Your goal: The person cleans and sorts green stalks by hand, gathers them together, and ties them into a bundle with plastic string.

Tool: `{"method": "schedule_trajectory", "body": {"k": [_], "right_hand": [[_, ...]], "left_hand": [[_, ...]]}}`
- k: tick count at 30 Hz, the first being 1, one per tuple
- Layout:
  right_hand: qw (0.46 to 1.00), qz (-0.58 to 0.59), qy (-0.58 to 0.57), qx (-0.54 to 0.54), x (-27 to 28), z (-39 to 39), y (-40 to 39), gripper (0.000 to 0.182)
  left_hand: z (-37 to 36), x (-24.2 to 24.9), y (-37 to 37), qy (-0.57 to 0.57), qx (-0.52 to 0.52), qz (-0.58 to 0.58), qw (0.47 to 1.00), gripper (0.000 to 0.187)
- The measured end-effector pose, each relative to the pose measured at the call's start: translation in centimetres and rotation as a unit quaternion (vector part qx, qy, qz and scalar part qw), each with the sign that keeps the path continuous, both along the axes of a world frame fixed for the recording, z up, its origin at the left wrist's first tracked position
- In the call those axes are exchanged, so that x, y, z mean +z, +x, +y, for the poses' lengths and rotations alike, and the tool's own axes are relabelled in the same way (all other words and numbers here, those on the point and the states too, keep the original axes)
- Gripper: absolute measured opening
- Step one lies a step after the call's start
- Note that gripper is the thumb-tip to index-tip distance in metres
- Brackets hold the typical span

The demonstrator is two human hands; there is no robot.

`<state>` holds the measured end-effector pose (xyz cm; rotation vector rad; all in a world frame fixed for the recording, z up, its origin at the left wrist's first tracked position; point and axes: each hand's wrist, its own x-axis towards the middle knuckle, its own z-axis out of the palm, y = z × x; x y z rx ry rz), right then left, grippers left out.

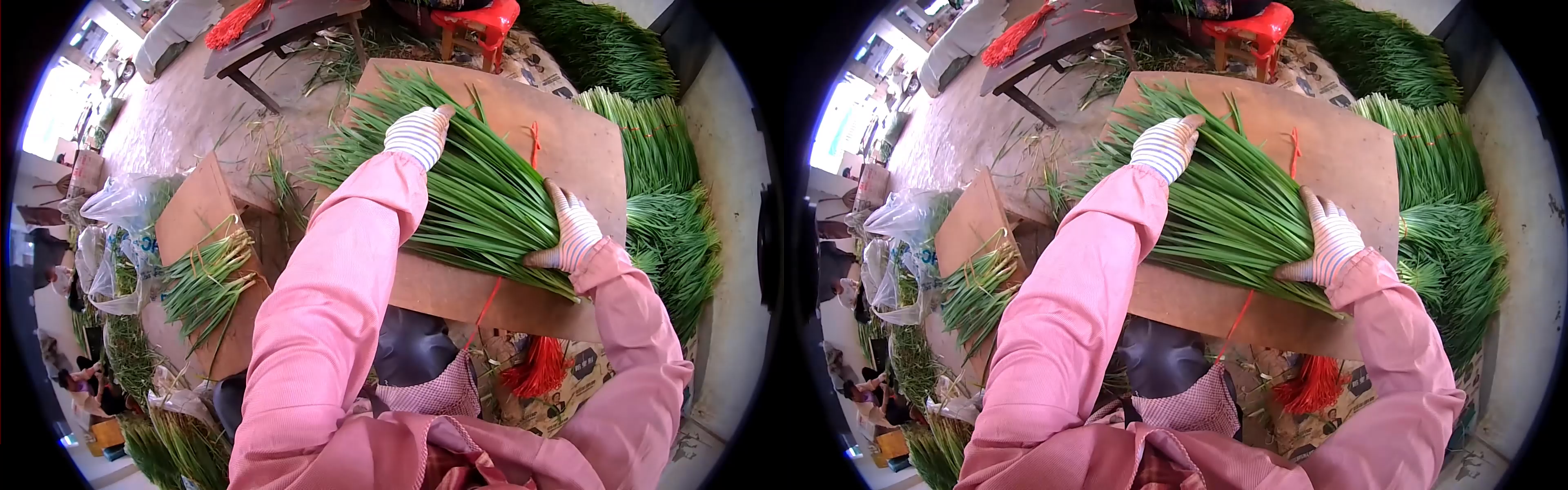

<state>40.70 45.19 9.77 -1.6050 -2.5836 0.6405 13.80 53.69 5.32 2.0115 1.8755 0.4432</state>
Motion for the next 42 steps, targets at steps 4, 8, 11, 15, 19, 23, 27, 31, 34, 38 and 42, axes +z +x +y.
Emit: {"method": "schedule_trajectory", "body": {"k": [4,8,11,15,19,23,27,31,34,38,42], "right_hand": [[1.0,0.008,0.003,0.002,-0.1,0.1,0.1,0.111],[1.0,0.003,-0.001,-0.001,0.1,0.1,-0.2,0.11],[1.0,0.002,0.0,-0.001,0.0,0.1,-0.1,0.11],[1.0,0.002,0.002,0.0,-0.2,0.0,-0.4,0.111],[1.0,0.018,0.009,0.016,-0.9,0.6,0.2,0.109],[0.999,0.038,-0.009,0.005,-1.4,0.6,0.1,0.105],[0.995,0.078,-0.06,-0.029,-2.9,1.3,0.7,0.105],[0.995,-0.071,-0.053,-0.041,-1.4,2.0,-0.2,0.107],[0.944,-0.32,0.066,-0.051,4.2,-2.2,-6.4,0.103],[0.941,0.039,0.184,0.282,5.3,-7.4,-16.0,0.061],[0.892,0.077,0.084,0.437,2.5,-15.0,-29.9,0.026]], "left_hand": [[-0.4,-0.1,0.1,0.056,-0.028,0.065,0.996,0.022],[0.3,-0.7,0.3,0.009,0.032,0.071,0.997,0.019],[1.0,-3.3,-2.9,0.051,0.284,-0.275,0.917,0.022],[0.2,3.3,-10.1,0.31,0.383,-0.092,0.865,0.027],[-0.2,8.6,-24.8,0.425,0.167,-0.115,0.882,0.022],[-9.9,7.6,-21.6,0.205,0.162,0.045,0.964,0.024],[-24.4,-1.9,-13.8,0.187,0.118,-0.196,0.955,0.017],[-38.8,-0.6,-8.4,-0.14,0.104,-0.143,0.974,0.044],[-44.8,-2.3,-8.6,-0.175,0.131,-0.219,0.951,0.053],[-47.9,-2.8,-10.1,-0.147,0.203,-0.365,0.897,0.038],[-47.9,-2.8,-10.2,-0.075,0.178,-0.478,0.857,0.033]]}}
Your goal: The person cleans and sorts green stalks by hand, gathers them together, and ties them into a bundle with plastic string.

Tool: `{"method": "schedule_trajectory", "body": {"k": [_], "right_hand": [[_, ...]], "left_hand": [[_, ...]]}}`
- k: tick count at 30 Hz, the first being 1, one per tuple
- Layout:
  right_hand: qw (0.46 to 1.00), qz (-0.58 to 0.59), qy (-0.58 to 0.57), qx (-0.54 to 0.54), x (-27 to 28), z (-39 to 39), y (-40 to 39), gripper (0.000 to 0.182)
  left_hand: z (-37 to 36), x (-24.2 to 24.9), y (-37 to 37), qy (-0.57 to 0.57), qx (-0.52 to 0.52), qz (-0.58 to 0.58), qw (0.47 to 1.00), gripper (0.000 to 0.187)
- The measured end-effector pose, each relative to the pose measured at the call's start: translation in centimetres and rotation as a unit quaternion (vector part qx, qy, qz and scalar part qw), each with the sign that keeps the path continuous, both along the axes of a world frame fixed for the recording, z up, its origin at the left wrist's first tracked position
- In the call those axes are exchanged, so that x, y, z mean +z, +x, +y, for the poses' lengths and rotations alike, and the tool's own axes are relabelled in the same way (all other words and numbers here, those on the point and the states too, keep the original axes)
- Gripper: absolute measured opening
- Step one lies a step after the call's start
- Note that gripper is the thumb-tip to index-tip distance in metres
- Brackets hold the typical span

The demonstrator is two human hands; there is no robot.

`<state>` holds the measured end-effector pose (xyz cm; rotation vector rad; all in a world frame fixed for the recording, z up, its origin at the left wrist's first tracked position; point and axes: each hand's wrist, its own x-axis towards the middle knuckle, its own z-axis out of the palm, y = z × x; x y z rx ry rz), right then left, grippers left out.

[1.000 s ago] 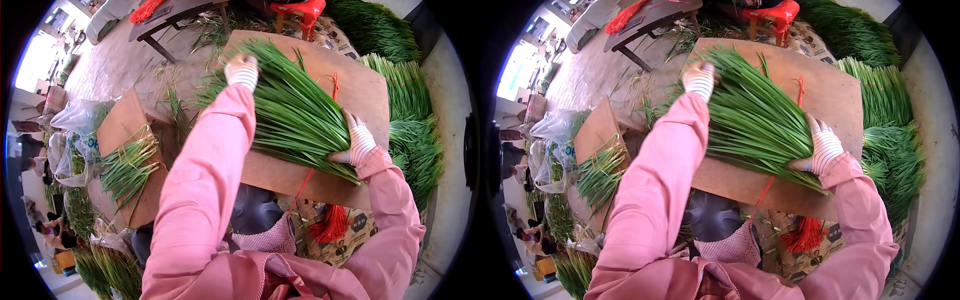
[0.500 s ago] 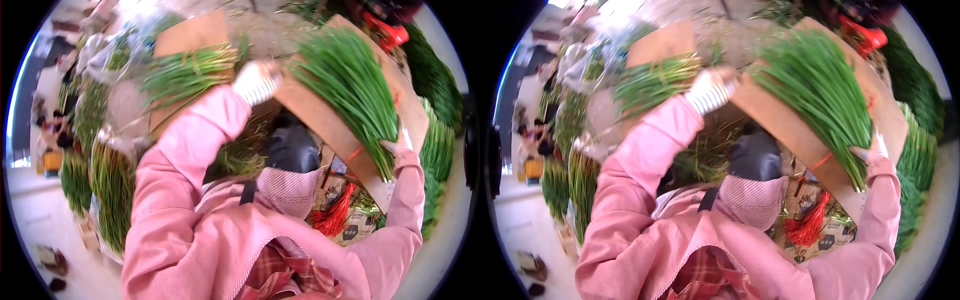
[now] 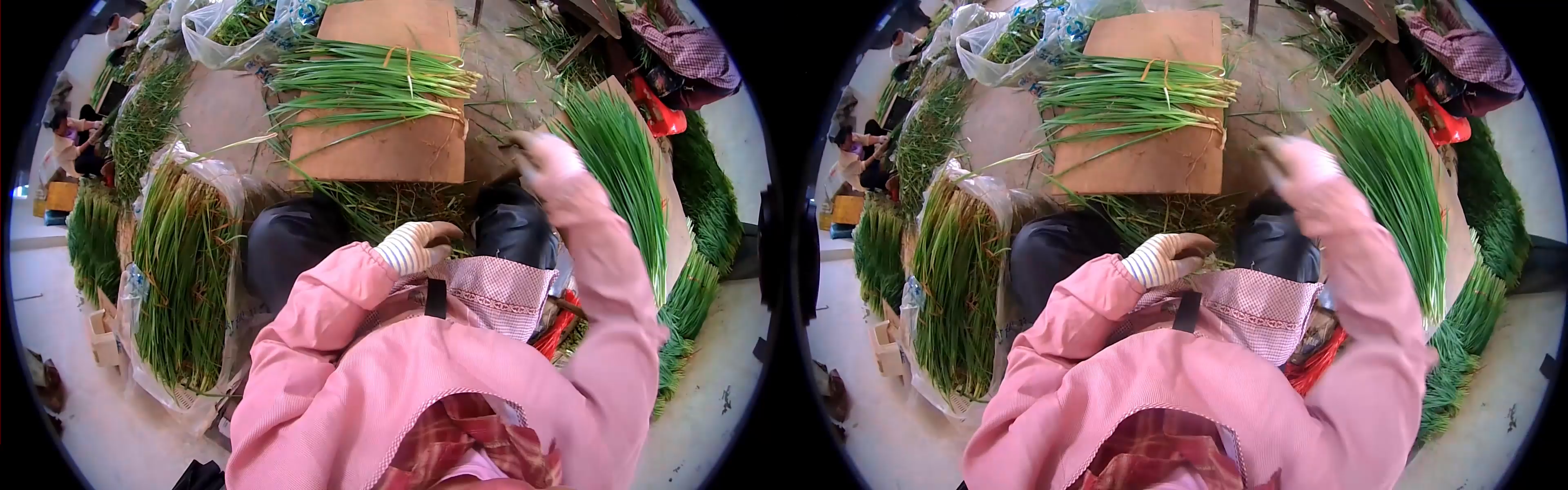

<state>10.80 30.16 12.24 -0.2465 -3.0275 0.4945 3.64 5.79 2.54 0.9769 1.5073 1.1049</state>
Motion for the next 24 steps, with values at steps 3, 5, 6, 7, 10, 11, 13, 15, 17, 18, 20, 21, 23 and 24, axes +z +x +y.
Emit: {"method": "schedule_trajectory", "body": {"k": [3,5,6,7,10,11,13,15,17,18,20,21,23,24], "right_hand": [[0.998,0.004,0.057,0.01,-5.5,-1.4,-8.1,0.033],[0.995,0.0,0.097,-0.003,-7.8,-1.6,-11.3,0.035],[0.991,0.0,0.135,-0.017,-8.9,-1.8,-12.3,0.036],[0.991,-0.004,0.133,-0.013,-10.0,-2.1,-12.9,0.036],[0.969,-0.085,0.215,-0.087,-11.2,-2.9,-14.6,0.029],[0.969,-0.087,0.217,-0.083,-11.0,-2.8,-15.0,0.029],[0.968,-0.122,0.206,-0.072,-10.3,-2.9,-15.4,0.023],[0.966,-0.192,0.155,-0.073,-6.7,-3.8,-15.4,0.02],[0.995,-0.06,0.065,-0.045,-6.5,-2.7,-14.1,0.023],[0.997,-0.009,-0.007,-0.071,-5.8,-2.8,-13.4,0.026],[0.929,-0.024,-0.329,-0.168,-6.4,-2.4,-11.9,0.023],[0.829,-0.101,-0.484,-0.262,-5.3,-3.4,-10.9,0.022],[0.811,-0.157,-0.503,-0.253,-6.0,-3.6,-8.9,0.022],[0.75,-0.177,-0.582,-0.26,-5.5,-3.9,-8.1,0.023]], "left_hand": [[-0.5,1.6,-0.6,-0.03,0.002,-0.061,0.998,0.033],[-1.5,1.3,-1.3,-0.026,0.018,-0.065,0.997,0.033],[-1.9,0.5,-1.6,-0.027,0.036,-0.1,0.994,0.033],[-2.2,0.1,-2.0,-0.029,0.054,-0.134,0.989,0.032],[-2.6,-0.2,-3.3,-0.01,0.109,-0.087,0.99,0.031],[-2.3,-0.2,-3.7,0.007,0.126,-0.1,0.987,0.031],[-1.8,-0.2,-4.0,0.028,0.157,-0.153,0.975,0.031],[-2.0,0.2,-4.2,0.06,0.176,-0.163,0.969,0.031],[-2.7,0.3,-4.2,0.049,0.174,-0.215,0.96,0.032],[-3.0,0.0,-4.0,0.061,0.183,-0.214,0.958,0.031],[-3.4,-0.6,-4.0,0.051,0.183,-0.163,0.968,0.032],[-3.4,-0.8,-4.0,0.034,0.179,-0.144,0.973,0.032],[-3.7,-1.0,-3.3,0.04,0.17,-0.119,0.977,0.032],[-3.9,-0.5,-3.1,0.053,0.16,-0.139,0.976,0.031]]}}
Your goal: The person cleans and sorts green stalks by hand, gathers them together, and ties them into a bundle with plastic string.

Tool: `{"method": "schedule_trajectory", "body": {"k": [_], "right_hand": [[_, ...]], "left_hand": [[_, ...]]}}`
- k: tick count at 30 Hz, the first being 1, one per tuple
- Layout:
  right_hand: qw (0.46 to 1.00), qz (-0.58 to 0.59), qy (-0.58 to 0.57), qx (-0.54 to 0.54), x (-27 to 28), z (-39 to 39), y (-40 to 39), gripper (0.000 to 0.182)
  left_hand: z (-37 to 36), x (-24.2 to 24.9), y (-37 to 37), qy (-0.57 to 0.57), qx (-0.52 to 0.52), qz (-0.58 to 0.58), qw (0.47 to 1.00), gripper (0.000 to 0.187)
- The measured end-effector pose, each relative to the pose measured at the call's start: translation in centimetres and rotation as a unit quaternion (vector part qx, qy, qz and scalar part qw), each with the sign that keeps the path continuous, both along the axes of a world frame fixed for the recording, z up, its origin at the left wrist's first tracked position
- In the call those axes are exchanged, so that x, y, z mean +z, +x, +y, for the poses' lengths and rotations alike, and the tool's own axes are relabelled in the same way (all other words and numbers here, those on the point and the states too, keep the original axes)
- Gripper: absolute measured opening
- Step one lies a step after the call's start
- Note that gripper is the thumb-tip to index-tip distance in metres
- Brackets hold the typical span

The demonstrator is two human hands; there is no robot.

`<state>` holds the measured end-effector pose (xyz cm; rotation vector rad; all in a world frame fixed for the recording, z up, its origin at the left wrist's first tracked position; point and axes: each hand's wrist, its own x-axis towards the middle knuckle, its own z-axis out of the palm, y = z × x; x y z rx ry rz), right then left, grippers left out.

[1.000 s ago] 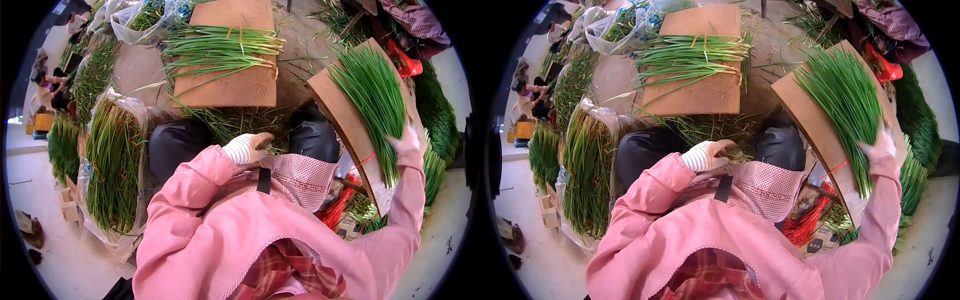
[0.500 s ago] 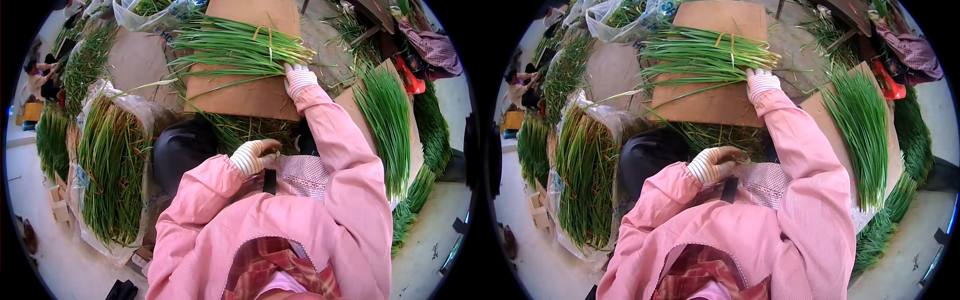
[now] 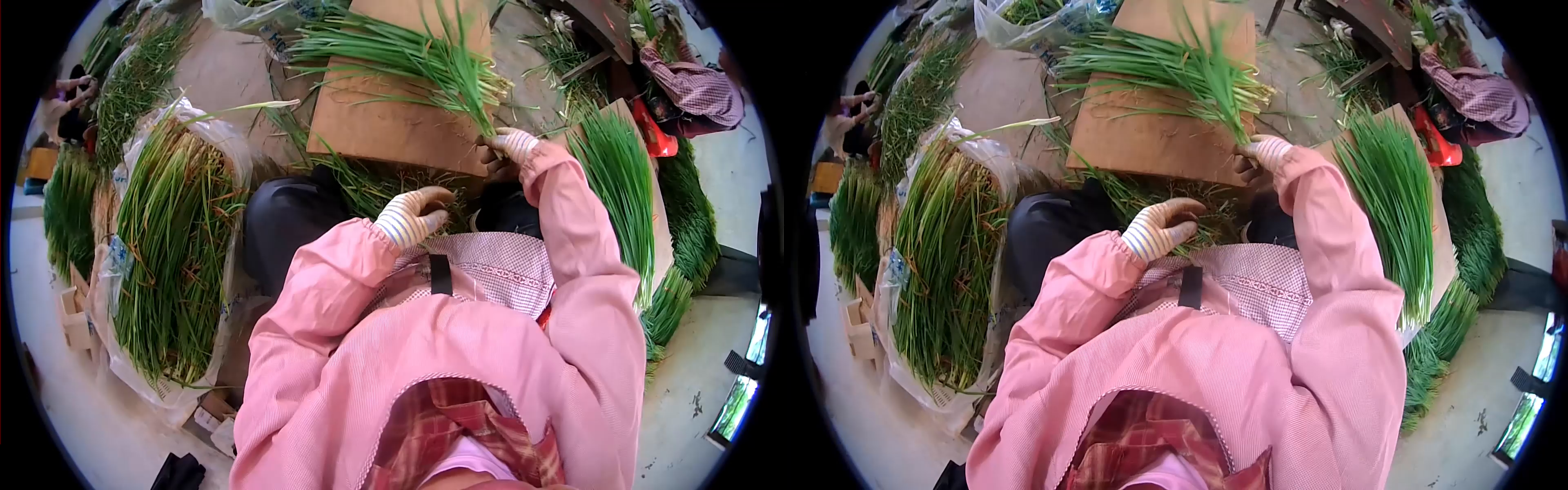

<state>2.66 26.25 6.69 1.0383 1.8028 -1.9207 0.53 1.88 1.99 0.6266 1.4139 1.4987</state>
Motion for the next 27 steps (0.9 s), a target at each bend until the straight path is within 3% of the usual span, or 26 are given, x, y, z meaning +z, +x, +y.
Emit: {"method": "schedule_trajectory", "body": {"k": [1,3,5,8,11,13,15,16,17,19,21,23,24,27], "right_hand": [[0.995,-0.011,-0.098,-0.018,0.5,0.0,0.4,0.023],[0.979,0.041,-0.19,-0.066,1.5,-0.2,1.3,0.023],[0.975,0.046,-0.197,-0.092,2.3,-1.4,2.4,0.025],[0.956,0.161,-0.237,-0.055,2.8,-3.5,4.6,0.03],[0.919,0.195,-0.343,-0.007,-0.4,-4.2,6.0,0.029],[0.901,0.178,-0.395,0.01,-0.4,-6.3,6.8,0.028],[0.895,0.15,-0.419,0.023,-1.0,-8.1,7.3,0.029],[0.898,0.135,-0.417,0.026,-1.6,-8.7,7.7,0.029],[0.891,0.136,-0.43,0.053,-2.0,-9.3,7.8,0.028],[0.914,0.104,-0.386,0.066,-1.7,-10.3,7.8,0.027],[0.923,0.097,-0.364,0.07,-1.2,-10.4,7.7,0.031],[0.964,0.172,-0.193,0.068,-0.9,-10.5,7.1,0.038],[0.957,0.197,-0.16,0.14,-3.0,-9.1,6.4,0.043],[0.954,0.271,-0.111,0.055,-3.1,-10.2,4.5,0.039]], "left_hand": [[0.0,0.4,0.1,0.019,-0.006,-0.02,1.0,0.03],[-0.5,1.6,0.4,0.024,0.0,-0.024,0.999,0.027],[-0.6,0.8,0.8,0.065,0.027,0.013,0.997,0.024],[-0.6,1.3,1.2,0.095,0.069,0.002,0.993,0.021],[-0.1,0.7,0.7,0.11,0.106,-0.134,0.979,0.025],[0.3,1.9,-0.3,0.141,0.068,-0.144,0.977,0.052],[0.6,1.3,-0.7,0.185,0.043,-0.22,0.957,0.059],[1.0,1.5,-0.6,0.191,0.093,-0.244,0.946,0.055],[1.0,-1.9,-1.6,0.155,0.148,-0.289,0.933,0.049],[1.6,-0.6,-2.6,0.144,0.156,-0.343,0.915,0.038],[1.6,0.7,-2.3,0.149,0.196,-0.327,0.912,0.029],[1.6,0.3,-2.6,0.146,0.233,-0.317,0.908,0.024],[1.5,0.4,-2.6,0.139,0.244,-0.311,0.908,0.021],[1.8,0.8,-2.2,0.157,0.285,-0.263,0.908,0.019]]}}
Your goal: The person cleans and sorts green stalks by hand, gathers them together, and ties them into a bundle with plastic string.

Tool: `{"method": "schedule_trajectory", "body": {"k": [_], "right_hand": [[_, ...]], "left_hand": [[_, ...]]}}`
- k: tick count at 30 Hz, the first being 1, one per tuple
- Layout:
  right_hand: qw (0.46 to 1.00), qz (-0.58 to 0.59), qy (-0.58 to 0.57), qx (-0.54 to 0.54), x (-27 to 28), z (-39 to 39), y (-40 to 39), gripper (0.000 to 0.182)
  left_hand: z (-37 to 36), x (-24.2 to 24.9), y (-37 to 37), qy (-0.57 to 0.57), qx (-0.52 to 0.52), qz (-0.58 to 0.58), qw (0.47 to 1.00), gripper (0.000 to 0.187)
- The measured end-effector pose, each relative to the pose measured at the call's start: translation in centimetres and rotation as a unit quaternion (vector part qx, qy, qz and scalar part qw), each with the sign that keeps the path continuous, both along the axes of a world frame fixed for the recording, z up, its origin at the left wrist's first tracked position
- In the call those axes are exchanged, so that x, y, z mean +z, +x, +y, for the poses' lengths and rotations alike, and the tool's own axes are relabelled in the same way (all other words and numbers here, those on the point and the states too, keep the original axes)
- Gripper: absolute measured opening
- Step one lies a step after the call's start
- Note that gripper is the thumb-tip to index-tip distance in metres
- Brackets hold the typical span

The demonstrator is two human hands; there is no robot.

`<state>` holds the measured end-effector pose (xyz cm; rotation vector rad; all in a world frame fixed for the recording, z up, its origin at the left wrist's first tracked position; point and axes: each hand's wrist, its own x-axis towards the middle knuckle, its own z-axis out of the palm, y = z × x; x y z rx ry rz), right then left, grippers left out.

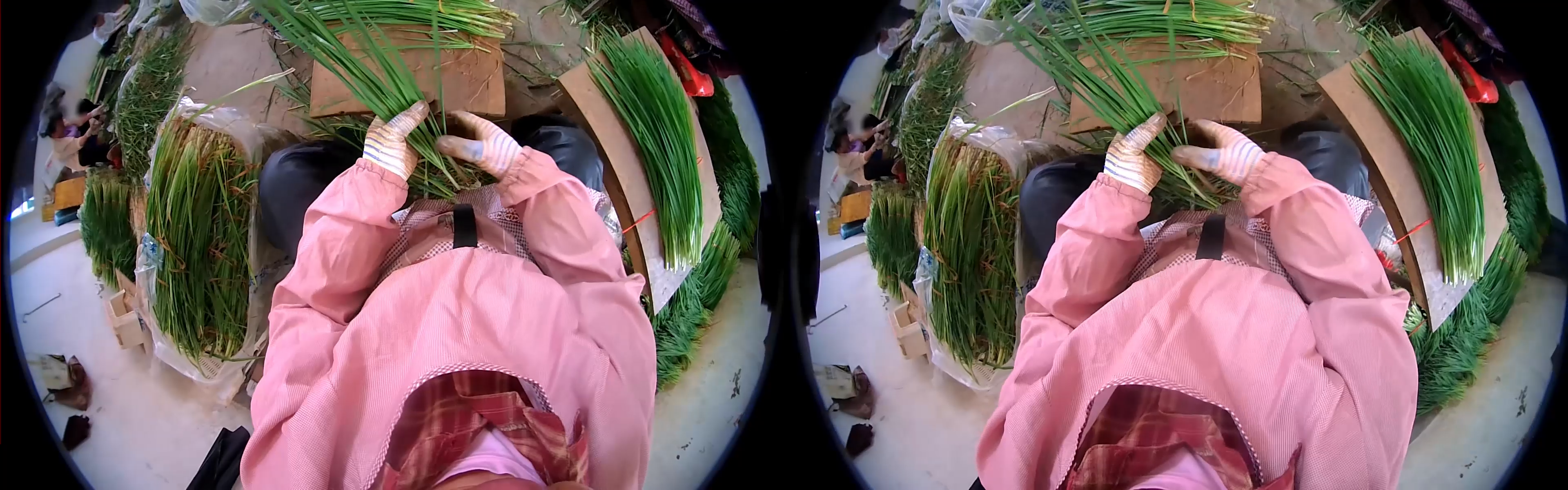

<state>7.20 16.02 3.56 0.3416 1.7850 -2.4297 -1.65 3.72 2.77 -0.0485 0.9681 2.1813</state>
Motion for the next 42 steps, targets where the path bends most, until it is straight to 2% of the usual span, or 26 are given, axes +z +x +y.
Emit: {"method": "schedule_trajectory", "body": {"k": [2,3,4,5,6,8,9,12,14,15,16,18,20,21,22,24,26,27,28,30,31,32,34,38,41,42], "right_hand": [[0.992,-0.041,-0.089,-0.079,0.0,-1.0,-0.7,0.031],[0.992,-0.039,-0.091,-0.079,-0.5,-1.4,-1.0,0.031],[0.98,-0.011,-0.142,-0.142,-1.1,-1.8,-1.3,0.023],[0.959,0.015,-0.194,-0.205,-1.5,-2.2,-1.4,0.016],[0.959,0.014,-0.197,-0.204,-1.6,-2.7,-1.6,0.016],[0.899,0.071,-0.336,-0.272,-1.5,-3.1,-1.9,0.013],[0.899,0.072,-0.336,-0.272,-1.5,-3.1,-1.9,0.013],[0.951,0.037,-0.235,-0.199,-1.7,-2.3,-1.6,0.016],[0.97,0.046,-0.145,-0.189,-1.5,-1.7,-1.5,0.02],[0.976,0.014,-0.154,-0.156,-0.8,-1.0,-0.7,0.022],[0.981,-0.011,-0.106,-0.163,-1.3,-0.3,0.1,0.021],[0.995,-0.094,0.027,0.02,-2.6,2.7,2.3,0.025],[0.951,-0.093,0.282,0.081,-2.6,3.4,4.3,0.036],[0.944,-0.125,0.305,0.027,-1.9,3.2,4.9,0.047],[0.91,-0.123,0.396,0.019,-0.8,3.4,4.0,0.054],[0.898,-0.022,0.438,-0.047,1.7,2.3,2.3,0.054],[0.879,0.027,0.474,-0.055,1.8,0.8,0.4,0.05],[0.872,0.055,0.484,-0.053,1.0,0.1,-0.5,0.045],[0.897,-0.009,0.441,0.002,0.1,-0.1,-1.3,0.039],[0.978,-0.058,0.192,-0.066,-5.4,-0.4,-1.6,0.031],[0.985,-0.148,-0.036,-0.08,-4.1,-0.4,-0.9,0.028],[0.972,-0.168,-0.133,-0.092,-4.0,-0.3,-0.5,0.028],[0.952,-0.19,-0.223,-0.087,-4.0,-0.7,0.4,0.029],[0.937,-0.226,-0.254,-0.075,-4.0,-1.2,0.2,0.026],[0.942,-0.227,-0.245,-0.045,-3.6,-1.3,-0.2,0.023],[0.959,-0.229,-0.163,-0.021,-3.7,-1.4,-0.4,0.023]], "left_hand": [[0.0,0.5,0.1,0.016,0.0,-0.025,1.0,0.019],[0.0,0.7,0.1,0.035,0.003,-0.052,0.998,0.018],[0.1,0.6,-0.2,0.034,0.005,-0.049,0.998,0.018],[0.2,0.4,-0.6,0.028,0.027,-0.12,0.992,0.018],[0.2,0.4,-0.7,0.021,0.049,-0.192,0.98,0.017],[0.1,0.5,-1.1,0.01,0.066,-0.209,0.976,0.017],[-0.1,0.6,-1.6,0.011,0.041,-0.188,0.981,0.018],[0.0,1.0,-2.9,-0.008,0.005,-0.161,0.987,0.019],[0.2,1.6,-3.9,-0.048,0.048,-0.095,0.993,0.018],[0.3,1.8,-5.1,-0.044,0.112,-0.078,0.99,0.017],[0.0,2.3,-6.7,-0.056,0.122,-0.079,0.988,0.014],[-0.8,3.7,-8.5,-0.058,0.13,-0.049,0.989,0.012],[-1.2,4.2,-9.4,-0.064,0.117,-0.015,0.991,0.012],[-0.9,4.2,-9.7,-0.088,0.12,-0.012,0.989,0.012],[-0.6,4.0,-9.6,-0.115,0.119,-0.012,0.986,0.013],[0.7,2.9,-8.8,-0.135,0.054,-0.016,0.989,0.011],[2.7,0.3,-8.0,-0.148,0.061,-0.08,0.984,0.014],[3.1,0.0,-6.9,-0.122,0.031,-0.083,0.989,0.016],[3.8,0.6,-6.0,-0.157,0.035,-0.139,0.977,0.017],[3.3,-0.4,-4.7,-0.061,0.014,-0.152,0.986,0.019],[2.7,-1.2,-4.3,-0.05,0.016,-0.172,0.984,0.021],[1.9,-2.4,-4.0,-0.041,0.019,-0.193,0.98,0.023],[0.5,-4.0,-2.8,-0.091,-0.012,-0.19,0.977,0.03],[-1.2,-7.1,-2.0,-0.011,-0.015,-0.188,0.982,0.034],[-1.6,-6.5,-1.8,0.018,-0.003,-0.172,0.985,0.036],[-1.6,-6.4,-1.6,0.018,-0.004,-0.142,0.99,0.036]]}}
